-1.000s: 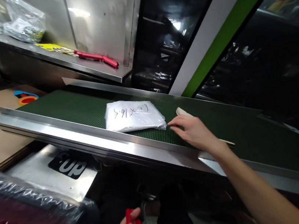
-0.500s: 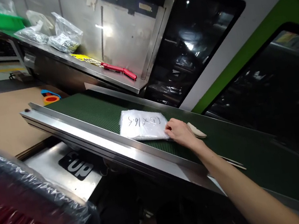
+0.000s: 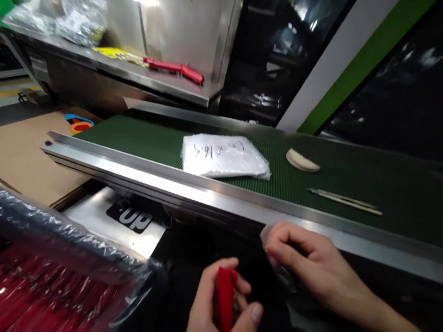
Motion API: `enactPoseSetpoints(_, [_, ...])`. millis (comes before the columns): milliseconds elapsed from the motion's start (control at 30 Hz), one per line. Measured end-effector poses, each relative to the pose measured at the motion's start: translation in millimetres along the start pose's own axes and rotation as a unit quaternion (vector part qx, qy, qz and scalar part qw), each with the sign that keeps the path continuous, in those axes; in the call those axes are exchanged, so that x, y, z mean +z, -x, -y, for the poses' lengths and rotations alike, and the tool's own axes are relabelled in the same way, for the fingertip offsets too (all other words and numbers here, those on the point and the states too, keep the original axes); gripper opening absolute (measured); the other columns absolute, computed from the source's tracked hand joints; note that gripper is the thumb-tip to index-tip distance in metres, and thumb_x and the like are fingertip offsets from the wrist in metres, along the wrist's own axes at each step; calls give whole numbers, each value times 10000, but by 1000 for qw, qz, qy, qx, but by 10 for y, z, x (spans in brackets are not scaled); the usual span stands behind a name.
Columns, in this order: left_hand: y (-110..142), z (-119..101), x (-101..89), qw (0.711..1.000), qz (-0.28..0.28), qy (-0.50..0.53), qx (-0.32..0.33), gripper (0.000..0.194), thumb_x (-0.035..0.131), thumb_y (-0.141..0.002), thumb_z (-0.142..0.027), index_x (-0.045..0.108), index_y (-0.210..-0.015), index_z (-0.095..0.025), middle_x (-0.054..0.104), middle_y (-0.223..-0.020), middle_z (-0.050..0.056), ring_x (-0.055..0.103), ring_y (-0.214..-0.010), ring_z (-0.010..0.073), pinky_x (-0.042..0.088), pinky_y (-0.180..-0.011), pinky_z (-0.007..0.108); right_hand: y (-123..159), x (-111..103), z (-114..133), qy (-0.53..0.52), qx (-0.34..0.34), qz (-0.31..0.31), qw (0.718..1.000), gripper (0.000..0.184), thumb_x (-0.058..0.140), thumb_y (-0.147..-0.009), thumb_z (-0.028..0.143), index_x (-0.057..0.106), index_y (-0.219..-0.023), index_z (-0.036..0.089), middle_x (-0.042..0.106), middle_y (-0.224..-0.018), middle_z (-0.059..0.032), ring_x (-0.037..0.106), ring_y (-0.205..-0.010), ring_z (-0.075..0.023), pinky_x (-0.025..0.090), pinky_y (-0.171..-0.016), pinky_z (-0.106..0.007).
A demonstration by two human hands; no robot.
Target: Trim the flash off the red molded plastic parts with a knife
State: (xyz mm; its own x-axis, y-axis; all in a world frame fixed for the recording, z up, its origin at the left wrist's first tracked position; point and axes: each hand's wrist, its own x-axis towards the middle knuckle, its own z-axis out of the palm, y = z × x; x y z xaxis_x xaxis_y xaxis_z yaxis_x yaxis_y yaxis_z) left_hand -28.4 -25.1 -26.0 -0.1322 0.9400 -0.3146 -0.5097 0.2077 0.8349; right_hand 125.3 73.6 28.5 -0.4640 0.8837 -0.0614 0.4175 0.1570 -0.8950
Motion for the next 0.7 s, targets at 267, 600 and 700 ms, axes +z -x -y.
enactPoseSetpoints(267, [-113, 180, 67, 988, 61, -73, -125, 473, 746, -773, -315, 497, -1157, -195, 586, -793, -13, 485, -539, 78, 380, -472, 180, 324, 488, -567, -121, 137, 33, 983, 490, 534, -884, 600, 473, -634, 183, 537, -594, 16, 479, -539, -97, 369, -493, -217])
enactPoseSetpoints(600, [-276, 347, 1, 977, 5, -210, -19, 294, 632, -831, -206, 512, -1098, -237, 580, -852, -26, 541, -733, 112, 452, -687, 223, 406, 269, -708, 24, 75, 32, 996, 346, 635, -856, 348, 447, -616, 185, 475, -630, 38, 404, -576, -95, 279, -536, -236])
enactPoseSetpoints(700, [-366, 306, -14, 968, -37, -244, 38, 272, 570, -830, -153, 496, -1075, -243, 556, -884, -31, 536, -764, 113, 448, -731, 233, 437, 244, -781, 69, 61, -27, 995, 260, 563, -844, 184, 398, -643, 195, 436, -660, 35, 377, -591, -107, 259, -569, -262])
